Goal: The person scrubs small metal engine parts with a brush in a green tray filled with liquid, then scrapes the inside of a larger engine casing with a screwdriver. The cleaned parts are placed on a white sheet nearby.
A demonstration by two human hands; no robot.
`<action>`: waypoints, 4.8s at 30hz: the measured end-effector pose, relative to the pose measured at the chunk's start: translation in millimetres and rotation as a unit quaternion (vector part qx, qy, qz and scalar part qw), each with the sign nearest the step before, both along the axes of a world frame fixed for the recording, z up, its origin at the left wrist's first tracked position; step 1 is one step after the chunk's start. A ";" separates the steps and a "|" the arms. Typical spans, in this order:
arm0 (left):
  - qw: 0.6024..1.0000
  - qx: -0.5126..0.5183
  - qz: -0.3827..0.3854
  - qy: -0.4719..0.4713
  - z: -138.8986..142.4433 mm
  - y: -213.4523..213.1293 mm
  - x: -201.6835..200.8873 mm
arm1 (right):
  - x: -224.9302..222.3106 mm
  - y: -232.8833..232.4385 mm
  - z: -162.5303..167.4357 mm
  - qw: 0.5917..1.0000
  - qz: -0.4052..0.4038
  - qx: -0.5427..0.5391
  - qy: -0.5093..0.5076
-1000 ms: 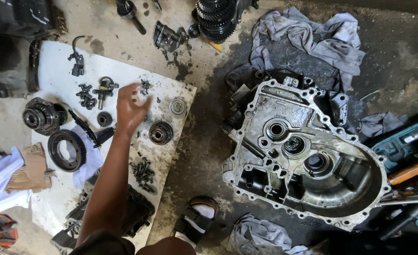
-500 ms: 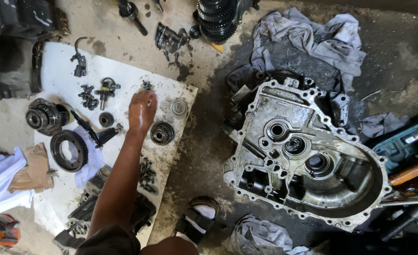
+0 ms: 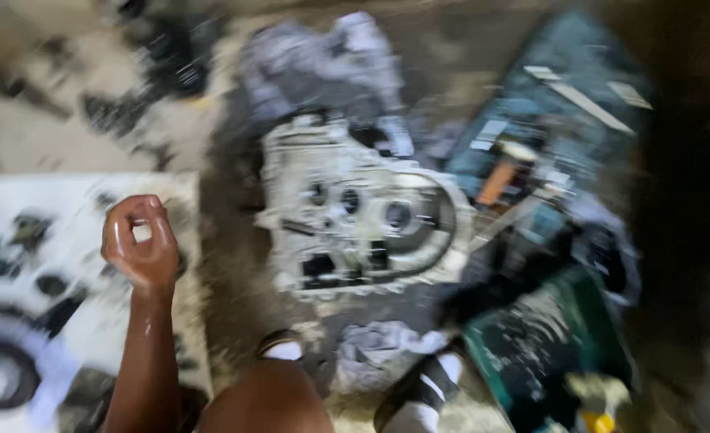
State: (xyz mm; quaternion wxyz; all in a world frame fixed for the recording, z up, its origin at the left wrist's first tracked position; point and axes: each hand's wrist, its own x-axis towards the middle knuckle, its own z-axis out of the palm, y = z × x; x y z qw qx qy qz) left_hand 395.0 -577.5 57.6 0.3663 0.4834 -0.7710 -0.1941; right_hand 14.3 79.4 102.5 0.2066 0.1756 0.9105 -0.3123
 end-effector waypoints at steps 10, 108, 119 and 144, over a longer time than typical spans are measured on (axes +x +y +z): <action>0.832 -0.149 -0.510 -0.157 222.6 106.0 -267.1 | 74.9 47.7 52.4 0.989 0.008 -0.128 0.068; 0.536 -0.102 -0.619 -0.565 213.0 417.7 -453.6 | -50.6 68.5 223.0 0.931 0.293 0.214 0.045; 0.764 0.092 -0.530 -0.357 36.5 420.7 -578.4 | -48.0 60.9 184.5 0.917 0.351 0.191 -0.007; 0.836 -0.031 -0.542 -0.079 139.3 425.9 -558.3 | -57.8 91.4 187.2 0.936 0.294 0.191 0.022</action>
